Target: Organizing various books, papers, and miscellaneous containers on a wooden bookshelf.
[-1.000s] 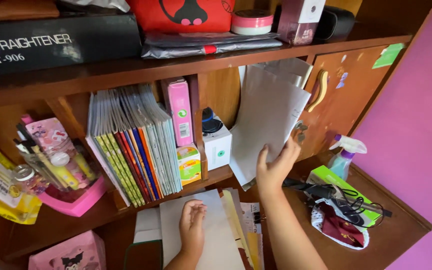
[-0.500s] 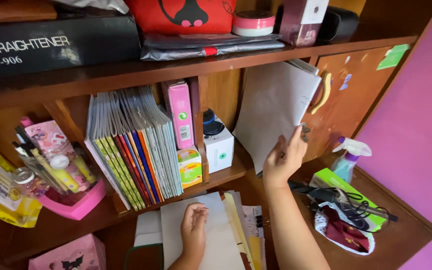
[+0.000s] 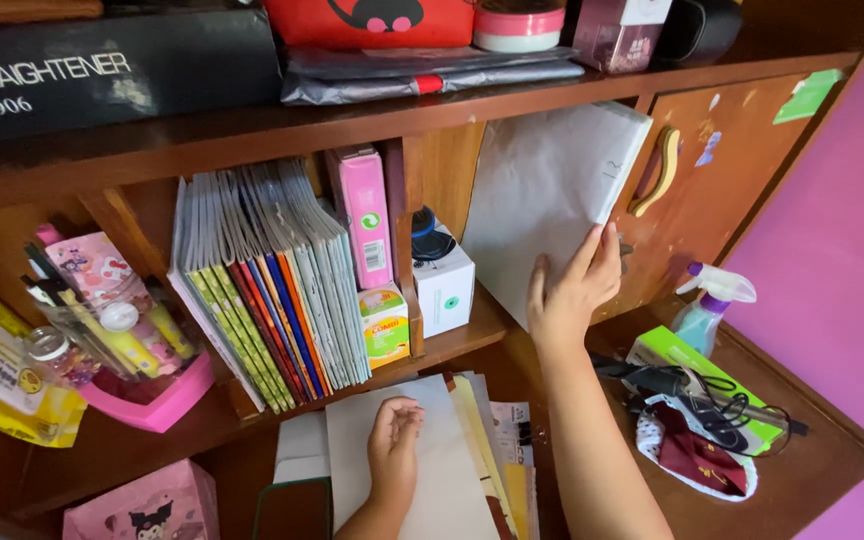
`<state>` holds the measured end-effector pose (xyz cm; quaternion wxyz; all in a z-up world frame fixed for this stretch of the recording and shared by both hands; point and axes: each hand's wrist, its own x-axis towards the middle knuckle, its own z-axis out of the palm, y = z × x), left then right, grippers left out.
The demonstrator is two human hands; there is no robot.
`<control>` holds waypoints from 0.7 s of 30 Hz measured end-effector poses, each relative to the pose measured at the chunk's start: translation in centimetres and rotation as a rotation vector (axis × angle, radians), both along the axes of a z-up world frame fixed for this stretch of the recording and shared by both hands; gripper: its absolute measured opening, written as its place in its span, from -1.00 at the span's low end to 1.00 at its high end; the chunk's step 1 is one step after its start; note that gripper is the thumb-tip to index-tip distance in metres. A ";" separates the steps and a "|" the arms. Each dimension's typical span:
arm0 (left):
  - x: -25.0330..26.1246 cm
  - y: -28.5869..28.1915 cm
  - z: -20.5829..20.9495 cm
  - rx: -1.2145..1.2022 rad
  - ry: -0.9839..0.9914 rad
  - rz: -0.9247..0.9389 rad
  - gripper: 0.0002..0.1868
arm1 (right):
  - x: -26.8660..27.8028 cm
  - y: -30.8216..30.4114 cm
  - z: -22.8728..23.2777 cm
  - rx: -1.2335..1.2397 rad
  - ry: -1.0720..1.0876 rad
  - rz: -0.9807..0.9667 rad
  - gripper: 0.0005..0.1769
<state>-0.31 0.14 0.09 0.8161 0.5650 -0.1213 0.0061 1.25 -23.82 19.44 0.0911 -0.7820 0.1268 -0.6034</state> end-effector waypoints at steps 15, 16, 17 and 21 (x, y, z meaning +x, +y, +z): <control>0.7 -0.4 -2.0 -0.083 0.050 -0.004 -0.89 | -4.6 1.4 2.4 -0.098 0.105 0.156 0.13; 0.9 -0.3 -2.1 -0.077 0.060 0.003 -0.89 | -5.7 2.3 3.1 -0.091 0.115 0.163 0.13; 1.2 -0.2 -2.3 -0.079 0.030 0.015 -0.90 | -6.8 3.3 3.8 -0.044 0.014 0.174 -0.14; 0.7 0.6 -0.7 -0.209 0.098 0.005 -0.84 | -8.7 7.7 4.8 0.383 0.806 0.562 -0.54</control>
